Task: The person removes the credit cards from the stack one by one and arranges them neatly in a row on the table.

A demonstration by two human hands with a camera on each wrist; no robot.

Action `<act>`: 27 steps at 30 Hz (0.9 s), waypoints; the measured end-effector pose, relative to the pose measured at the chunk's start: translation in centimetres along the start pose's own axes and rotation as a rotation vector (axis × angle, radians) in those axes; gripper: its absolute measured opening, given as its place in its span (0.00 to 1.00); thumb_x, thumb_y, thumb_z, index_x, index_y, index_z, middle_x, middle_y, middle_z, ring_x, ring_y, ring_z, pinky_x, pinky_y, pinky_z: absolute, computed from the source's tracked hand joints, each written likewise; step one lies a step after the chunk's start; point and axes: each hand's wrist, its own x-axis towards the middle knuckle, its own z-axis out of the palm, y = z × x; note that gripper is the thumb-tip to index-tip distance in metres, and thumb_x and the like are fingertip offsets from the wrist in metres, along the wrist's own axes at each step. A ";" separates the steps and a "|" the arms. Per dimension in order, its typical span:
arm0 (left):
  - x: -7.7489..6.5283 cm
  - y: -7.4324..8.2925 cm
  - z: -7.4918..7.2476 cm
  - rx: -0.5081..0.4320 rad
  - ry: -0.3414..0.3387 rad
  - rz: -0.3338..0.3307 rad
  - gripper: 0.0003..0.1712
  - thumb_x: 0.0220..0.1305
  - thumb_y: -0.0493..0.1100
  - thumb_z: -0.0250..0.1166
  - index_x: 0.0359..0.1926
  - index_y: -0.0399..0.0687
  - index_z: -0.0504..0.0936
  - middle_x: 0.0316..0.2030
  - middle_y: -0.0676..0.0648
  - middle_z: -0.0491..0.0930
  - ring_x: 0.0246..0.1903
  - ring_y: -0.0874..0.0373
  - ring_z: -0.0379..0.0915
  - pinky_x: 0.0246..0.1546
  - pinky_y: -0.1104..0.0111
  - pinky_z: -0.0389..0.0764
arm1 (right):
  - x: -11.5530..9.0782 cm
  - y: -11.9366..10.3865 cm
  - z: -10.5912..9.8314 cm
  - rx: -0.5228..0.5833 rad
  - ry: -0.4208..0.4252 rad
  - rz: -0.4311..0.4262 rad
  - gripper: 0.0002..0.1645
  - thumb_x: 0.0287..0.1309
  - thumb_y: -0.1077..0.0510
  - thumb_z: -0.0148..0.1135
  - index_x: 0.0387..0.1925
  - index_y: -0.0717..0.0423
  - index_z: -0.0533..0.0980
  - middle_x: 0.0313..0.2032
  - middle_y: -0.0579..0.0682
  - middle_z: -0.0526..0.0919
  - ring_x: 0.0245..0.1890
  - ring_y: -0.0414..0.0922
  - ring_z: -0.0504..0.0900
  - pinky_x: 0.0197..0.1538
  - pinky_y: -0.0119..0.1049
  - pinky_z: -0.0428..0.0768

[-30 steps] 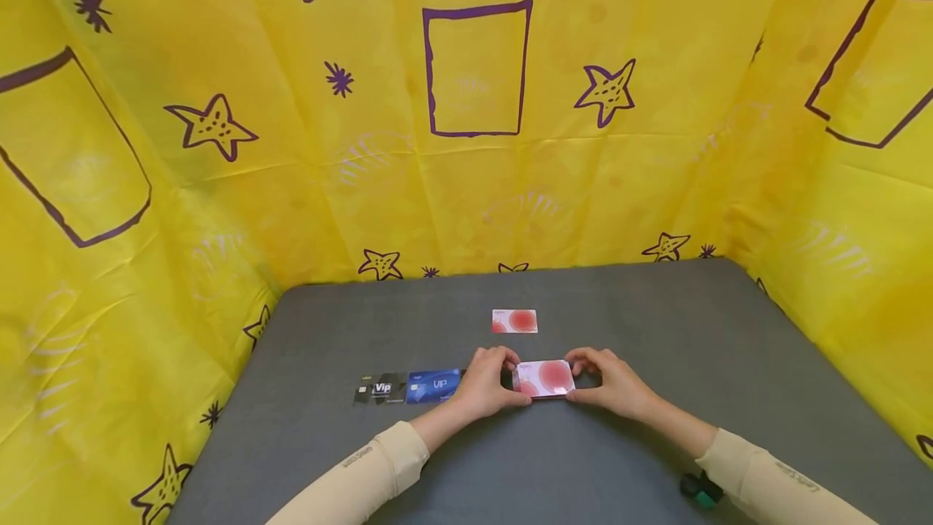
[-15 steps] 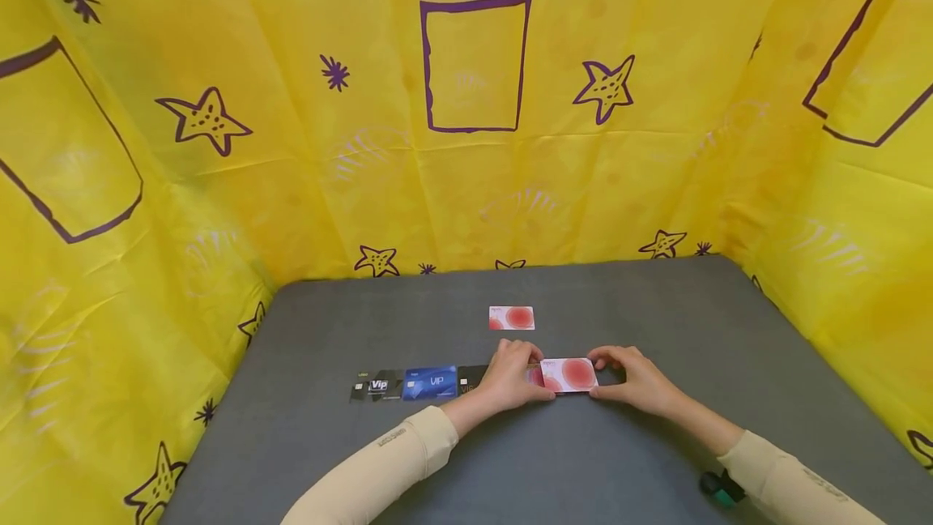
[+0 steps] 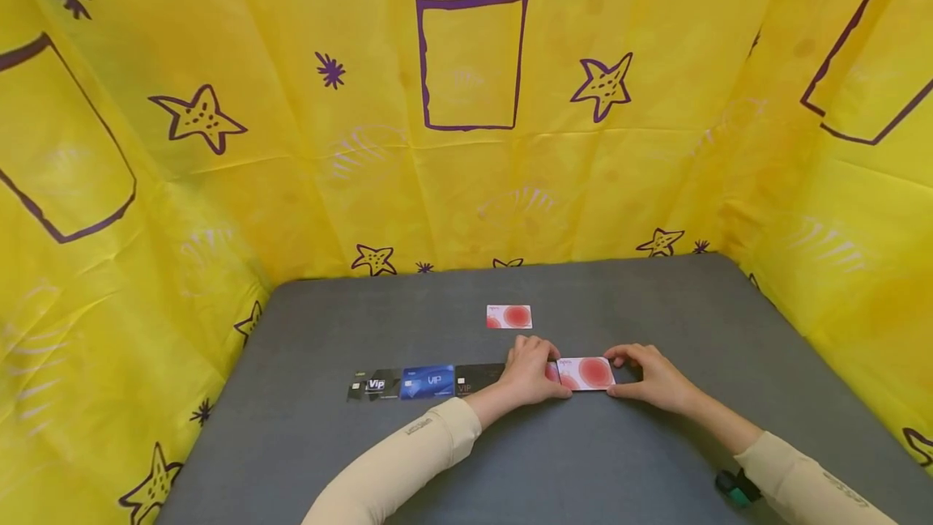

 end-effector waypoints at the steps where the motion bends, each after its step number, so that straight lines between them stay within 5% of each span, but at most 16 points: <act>1: 0.0 0.0 0.1 -0.001 -0.002 -0.003 0.29 0.36 0.57 0.75 0.40 0.51 0.77 0.36 0.55 0.69 0.42 0.59 0.57 0.40 0.68 0.61 | 0.0 0.0 0.0 0.003 0.003 -0.003 0.29 0.37 0.46 0.75 0.44 0.49 0.76 0.33 0.42 0.74 0.35 0.44 0.65 0.38 0.35 0.62; 27: -0.1 -0.3 0.3 -0.023 -0.036 -0.015 0.30 0.39 0.58 0.73 0.44 0.53 0.78 0.40 0.56 0.69 0.42 0.61 0.58 0.41 0.69 0.61 | -0.1 0.1 -0.2 0.030 -0.059 0.032 0.28 0.39 0.47 0.74 0.44 0.51 0.75 0.33 0.43 0.72 0.36 0.45 0.65 0.40 0.36 0.63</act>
